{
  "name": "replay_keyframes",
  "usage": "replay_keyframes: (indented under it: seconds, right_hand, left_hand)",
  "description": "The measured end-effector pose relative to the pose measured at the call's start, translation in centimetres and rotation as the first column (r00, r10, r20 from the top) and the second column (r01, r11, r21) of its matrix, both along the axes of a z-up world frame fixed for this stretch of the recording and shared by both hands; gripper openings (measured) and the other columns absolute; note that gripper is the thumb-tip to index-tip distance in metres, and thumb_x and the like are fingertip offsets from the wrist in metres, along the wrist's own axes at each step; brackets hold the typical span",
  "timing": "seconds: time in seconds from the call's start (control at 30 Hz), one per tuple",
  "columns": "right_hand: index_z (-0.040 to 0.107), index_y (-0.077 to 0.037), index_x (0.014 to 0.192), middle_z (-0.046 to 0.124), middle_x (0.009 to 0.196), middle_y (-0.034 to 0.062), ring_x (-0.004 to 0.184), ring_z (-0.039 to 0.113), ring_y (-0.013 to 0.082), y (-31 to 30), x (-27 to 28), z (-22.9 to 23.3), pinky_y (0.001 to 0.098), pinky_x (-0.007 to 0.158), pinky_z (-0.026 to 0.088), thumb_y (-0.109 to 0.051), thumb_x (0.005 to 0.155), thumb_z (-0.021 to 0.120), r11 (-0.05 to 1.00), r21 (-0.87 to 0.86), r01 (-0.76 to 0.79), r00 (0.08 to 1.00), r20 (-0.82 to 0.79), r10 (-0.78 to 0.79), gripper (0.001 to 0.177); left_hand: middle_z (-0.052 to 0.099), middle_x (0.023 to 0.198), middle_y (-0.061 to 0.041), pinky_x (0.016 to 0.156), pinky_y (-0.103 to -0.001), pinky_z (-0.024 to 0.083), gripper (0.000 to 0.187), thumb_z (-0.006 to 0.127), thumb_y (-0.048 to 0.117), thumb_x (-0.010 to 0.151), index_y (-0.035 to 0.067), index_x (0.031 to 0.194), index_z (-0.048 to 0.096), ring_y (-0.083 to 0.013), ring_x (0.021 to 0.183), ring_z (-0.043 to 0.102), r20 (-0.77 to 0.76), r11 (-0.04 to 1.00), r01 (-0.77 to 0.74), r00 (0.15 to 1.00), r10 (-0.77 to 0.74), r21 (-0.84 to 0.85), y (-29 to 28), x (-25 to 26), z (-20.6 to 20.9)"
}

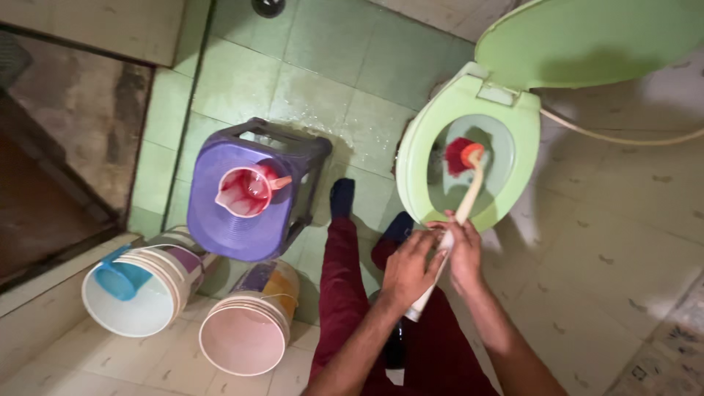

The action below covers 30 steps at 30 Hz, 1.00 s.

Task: The person pours a red cleaning liquid from a cup into a toilet bowl and then uses a toilet brush to scrub the inside of the bowl. The person sits on a small stool while performing the scrubbing action.

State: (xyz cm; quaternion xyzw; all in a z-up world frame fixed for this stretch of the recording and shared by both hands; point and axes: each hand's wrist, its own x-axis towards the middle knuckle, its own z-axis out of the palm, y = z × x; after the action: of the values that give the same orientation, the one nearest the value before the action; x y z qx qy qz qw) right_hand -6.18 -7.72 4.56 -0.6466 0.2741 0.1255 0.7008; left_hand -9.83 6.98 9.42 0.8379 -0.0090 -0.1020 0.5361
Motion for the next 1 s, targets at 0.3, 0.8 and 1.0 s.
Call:
replay_keyframes:
  seconds: [0.3,0.8,1.0]
  right_hand:
    - [0.050,0.001,0.138,0.071,0.100,0.0196,0.085,0.074,0.0280,-3.0,-0.1,1.9,0.0359,0.070,0.058,-0.024,0.108,0.043,1.000,-0.014,0.008,0.995,-0.104,-0.009,0.040]
    - [0.053,0.004,0.139,0.064,0.079,0.0143,0.056,0.060,0.0200,2.6,0.1,4.3,0.0331,0.052,0.051,-0.016,0.105,0.041,0.934,0.035,-0.354,0.928,-0.107,0.356,0.042]
    - [0.055,0.003,0.137,0.061,0.075,0.0123,0.053,0.055,0.0165,8.4,0.8,5.0,0.0294,0.051,0.047,-0.020,0.106,0.046,0.865,0.093,-0.493,0.861,-0.088,0.501,0.040]
  left_hand:
    - [0.044,0.144,-0.031,0.110,-0.062,0.035,0.075,0.079,0.027,0.082,0.008,0.148,0.048,-0.0497,0.132,0.042,0.185,0.687,-0.506,0.853,0.489,0.521,10.4,2.1,-2.5]
    - [0.029,0.160,-0.015,0.105,-0.072,0.035,0.119,0.100,0.036,0.059,0.028,0.157,0.032,-0.0404,0.147,0.030,-0.088,0.591,-0.399,0.774,0.627,0.701,27.4,4.4,-7.0]
    - [0.041,0.149,-0.018,0.100,-0.063,0.040,0.110,0.094,0.034,0.058,0.025,0.153,0.039,-0.0393,0.137,0.040,0.093,0.516,-0.526,0.756,0.648,0.676,28.5,2.5,-6.7]
